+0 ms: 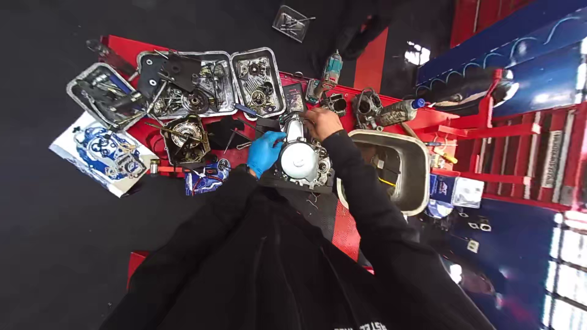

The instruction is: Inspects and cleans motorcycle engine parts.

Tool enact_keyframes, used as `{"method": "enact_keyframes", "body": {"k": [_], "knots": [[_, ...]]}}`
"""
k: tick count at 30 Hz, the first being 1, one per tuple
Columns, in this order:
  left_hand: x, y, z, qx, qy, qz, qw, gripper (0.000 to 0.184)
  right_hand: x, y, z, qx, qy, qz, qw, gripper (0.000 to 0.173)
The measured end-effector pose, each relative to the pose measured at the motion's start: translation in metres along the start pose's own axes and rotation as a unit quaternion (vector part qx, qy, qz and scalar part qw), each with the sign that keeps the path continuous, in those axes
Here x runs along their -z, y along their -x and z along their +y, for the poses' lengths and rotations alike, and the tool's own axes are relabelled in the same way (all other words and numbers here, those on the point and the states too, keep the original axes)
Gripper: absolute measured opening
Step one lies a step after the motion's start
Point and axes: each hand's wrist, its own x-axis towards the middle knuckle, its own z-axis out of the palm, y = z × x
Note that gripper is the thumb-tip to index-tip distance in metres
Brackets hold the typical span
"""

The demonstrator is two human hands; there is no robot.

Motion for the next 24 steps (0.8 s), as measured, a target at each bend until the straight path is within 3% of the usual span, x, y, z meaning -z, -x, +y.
{"method": "enact_keyframes", "body": {"k": [3, 8, 14, 16, 19, 24], "knots": [[-0.002, -0.011, 0.000, -0.006, -0.039, 0.000, 0.999, 0.030, -0.003, -0.023, 0.009, 0.065, 0.049, -0.054, 0.995, 0.027], [0.001, -0.005, -0.002, -0.061, -0.062, 0.008, 0.996, 0.026, -0.004, -0.027, 0.015, 0.165, 0.084, -0.049, 0.981, 0.023], [0.014, -0.015, 0.006, -0.068, -0.063, -0.024, 0.995, 0.018, 0.005, -0.022, 0.023, 0.248, 0.062, 0.028, 0.966, 0.024], [0.017, -0.021, 0.007, -0.064, -0.086, -0.060, 0.992, 0.019, 0.015, -0.021, 0.024, 0.234, 0.005, 0.053, 0.971, 0.023], [0.019, -0.024, 0.006, -0.079, -0.111, -0.077, 0.988, 0.019, 0.025, -0.013, 0.024, 0.173, -0.188, 0.080, 0.964, 0.022], [0.017, -0.027, -0.002, -0.139, -0.122, -0.076, 0.980, 0.019, 0.025, 0.015, 0.012, 0.071, -0.473, 0.067, 0.876, 0.019]]}}
